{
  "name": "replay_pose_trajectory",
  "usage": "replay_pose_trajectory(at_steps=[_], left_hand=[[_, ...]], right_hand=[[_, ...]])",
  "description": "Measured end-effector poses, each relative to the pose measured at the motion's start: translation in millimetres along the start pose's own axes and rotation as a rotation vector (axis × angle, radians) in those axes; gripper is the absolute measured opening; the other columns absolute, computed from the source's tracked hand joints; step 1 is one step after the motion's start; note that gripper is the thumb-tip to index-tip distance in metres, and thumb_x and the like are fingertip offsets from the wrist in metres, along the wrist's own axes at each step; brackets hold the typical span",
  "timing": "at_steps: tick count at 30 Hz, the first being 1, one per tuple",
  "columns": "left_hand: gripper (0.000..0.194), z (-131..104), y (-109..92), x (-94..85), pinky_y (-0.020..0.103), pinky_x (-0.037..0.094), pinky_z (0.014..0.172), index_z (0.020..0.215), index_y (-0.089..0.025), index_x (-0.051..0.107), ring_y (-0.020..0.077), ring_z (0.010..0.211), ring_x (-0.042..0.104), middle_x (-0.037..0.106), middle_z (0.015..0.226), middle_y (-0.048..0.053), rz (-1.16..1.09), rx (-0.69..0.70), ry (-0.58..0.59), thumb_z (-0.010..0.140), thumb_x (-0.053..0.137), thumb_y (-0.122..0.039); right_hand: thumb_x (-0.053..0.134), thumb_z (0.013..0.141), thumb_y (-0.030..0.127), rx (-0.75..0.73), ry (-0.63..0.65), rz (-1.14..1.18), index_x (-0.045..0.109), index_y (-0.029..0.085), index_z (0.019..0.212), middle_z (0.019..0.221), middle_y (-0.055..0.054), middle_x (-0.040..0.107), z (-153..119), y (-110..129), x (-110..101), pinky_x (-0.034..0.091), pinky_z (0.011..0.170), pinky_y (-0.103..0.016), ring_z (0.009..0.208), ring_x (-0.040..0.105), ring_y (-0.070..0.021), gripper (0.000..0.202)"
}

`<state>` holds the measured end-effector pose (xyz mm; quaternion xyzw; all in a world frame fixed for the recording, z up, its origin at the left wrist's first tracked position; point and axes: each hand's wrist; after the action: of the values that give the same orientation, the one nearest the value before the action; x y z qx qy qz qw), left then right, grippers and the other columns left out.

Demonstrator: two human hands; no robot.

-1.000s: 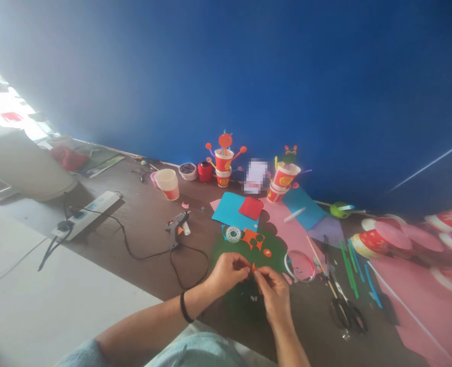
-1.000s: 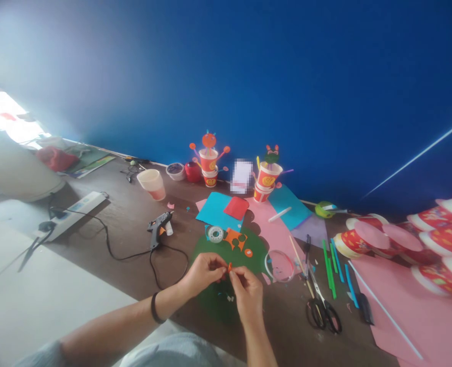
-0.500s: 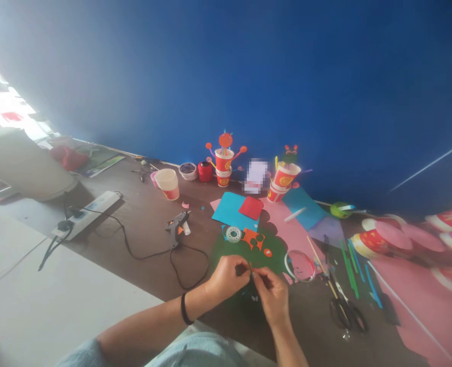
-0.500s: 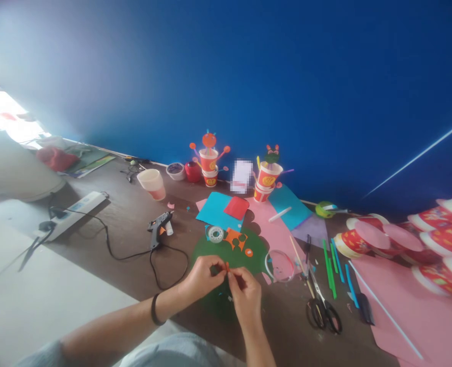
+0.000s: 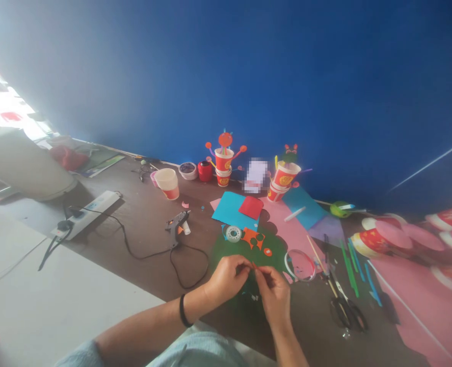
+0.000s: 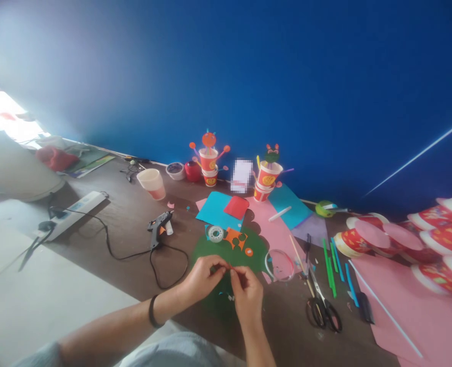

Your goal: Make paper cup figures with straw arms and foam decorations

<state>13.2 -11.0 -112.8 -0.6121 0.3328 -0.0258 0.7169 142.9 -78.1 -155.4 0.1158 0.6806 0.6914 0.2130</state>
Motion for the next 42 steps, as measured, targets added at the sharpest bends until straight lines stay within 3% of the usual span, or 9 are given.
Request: replay_pose_trajectory(at_steps=[2,5,9,15,29,42], left_hand=[[0.017,4,2,1.1,0.023,0.047,0.064,0.085,-0.013,0.064,0.0143,0.070,0.061,0.068,0.079,0.005,-0.135,-0.079,-0.001,0.071,0.055,-0.011],[0.027,9,4,3.3,0.020,0.046,0.051,0.094,-0.010,0.060,0.0136,0.065,0.059,0.067,0.083,0.006,-0.333,-0.200,0.109,0.068,0.060,-0.017],[0.021,9,4,6.5,0.020,0.043,0.045,0.079,-0.011,0.061,0.0104,0.054,0.053,0.059,0.063,0.000,-0.410,-0.302,0.157,0.070,0.061,-0.029],[0.020,7,6,8.6,0.020,0.042,0.046,0.068,-0.011,0.061,0.0083,0.046,0.047,0.052,0.053,-0.003,-0.375,-0.304,0.136,0.069,0.061,-0.031],[0.013,5,14,10.1,0.019,0.040,0.047,0.067,-0.012,0.059,0.0085,0.047,0.049,0.053,0.054,-0.003,-0.301,-0.252,0.107,0.069,0.056,-0.024],[0.019,6,5,8.4,0.019,0.042,0.044,0.068,-0.012,0.058,0.0101,0.052,0.051,0.057,0.059,0.000,-0.633,-0.431,0.133,0.066,0.060,-0.031]], right_hand=[[0.059,0.080,0.039,0.047,-0.006,0.043,0.063,0.016,0.080,0.059,0.002,0.058,1,-2,-1,0.039,0.045,-0.021,0.048,0.050,-0.0110,0.023],[0.057,0.080,0.041,0.095,-0.005,0.097,0.061,0.015,0.079,0.051,0.006,0.048,1,-4,-2,0.027,0.036,-0.019,0.039,0.037,-0.0071,0.026],[0.059,0.079,0.041,0.114,0.019,0.126,0.061,0.016,0.080,0.051,0.006,0.047,1,-5,-1,0.027,0.037,-0.019,0.040,0.036,-0.0071,0.026],[0.061,0.078,0.037,0.093,0.067,0.105,0.060,0.016,0.077,0.061,0.001,0.057,1,-2,0,0.035,0.043,-0.020,0.048,0.045,-0.0094,0.021],[0.059,0.079,0.034,0.059,0.090,0.067,0.059,0.017,0.074,0.061,0.000,0.058,-2,3,2,0.041,0.051,-0.021,0.054,0.050,-0.0123,0.018],[0.056,0.082,0.037,0.080,0.089,0.084,0.058,0.016,0.075,0.056,0.003,0.055,-1,-4,1,0.027,0.038,-0.019,0.041,0.038,-0.0071,0.022]])
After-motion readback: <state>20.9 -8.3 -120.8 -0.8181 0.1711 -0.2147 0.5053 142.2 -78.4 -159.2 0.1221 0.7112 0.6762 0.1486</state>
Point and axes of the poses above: each hand's wrist, its own z-axis towards the middle knuckle, its own x-axis out of the palm, y = z × x
